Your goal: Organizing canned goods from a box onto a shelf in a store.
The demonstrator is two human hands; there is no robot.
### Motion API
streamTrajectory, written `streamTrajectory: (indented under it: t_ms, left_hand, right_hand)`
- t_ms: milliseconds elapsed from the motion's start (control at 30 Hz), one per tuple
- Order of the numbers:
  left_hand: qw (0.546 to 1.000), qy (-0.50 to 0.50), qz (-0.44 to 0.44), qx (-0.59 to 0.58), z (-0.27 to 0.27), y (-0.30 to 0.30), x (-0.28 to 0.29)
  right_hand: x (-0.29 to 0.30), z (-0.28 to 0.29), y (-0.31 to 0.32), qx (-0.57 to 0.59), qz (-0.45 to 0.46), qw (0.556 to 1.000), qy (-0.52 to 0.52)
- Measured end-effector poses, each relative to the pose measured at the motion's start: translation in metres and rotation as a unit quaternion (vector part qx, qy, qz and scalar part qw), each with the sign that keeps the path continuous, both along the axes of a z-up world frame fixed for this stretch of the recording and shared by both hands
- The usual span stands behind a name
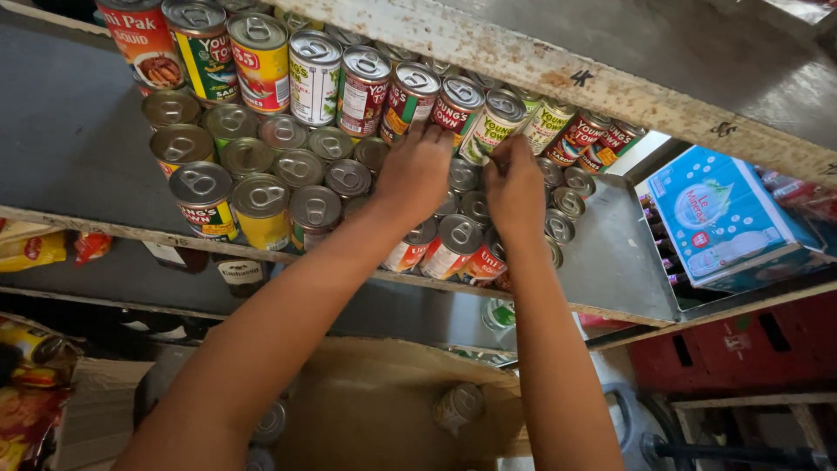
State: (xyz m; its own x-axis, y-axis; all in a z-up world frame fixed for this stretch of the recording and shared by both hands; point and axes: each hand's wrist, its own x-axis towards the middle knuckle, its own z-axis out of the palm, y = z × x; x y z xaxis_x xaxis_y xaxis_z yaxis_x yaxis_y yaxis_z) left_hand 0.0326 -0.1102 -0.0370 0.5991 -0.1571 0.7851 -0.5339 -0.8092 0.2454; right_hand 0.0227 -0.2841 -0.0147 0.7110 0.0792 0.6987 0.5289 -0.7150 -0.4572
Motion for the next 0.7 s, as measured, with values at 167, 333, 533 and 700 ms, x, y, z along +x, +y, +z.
streamTrajectory:
  t_ms: [167,333,533,700]
  left_hand:
    - [1.000,-0.018,-0.004,-0.010,0.014,0.004,-0.008]
    - [0.990,-0.060,-0.111,-0.056,0.055,0.007,-0.037]
    - [0.977,-0.056,-0.182,-0.098,0.094,0.012,-0.130]
    - [0.950,0.007,-0.294,-0.101,0.066,0.002,-0.196]
  right_hand:
    - [0.004,-0.002,-0.001,-0.034,-0.042,0.997,-0.049]
    - [-0.018,0.028,-0.005,-0.056,-0.102,0.985,-0.128]
    - [-0.075,0.057,-0.033,-0.010,-0.063,0.991,-0.115]
    - [-0.156,0.054,-0.066,0.024,-0.024,0.998,-0.052]
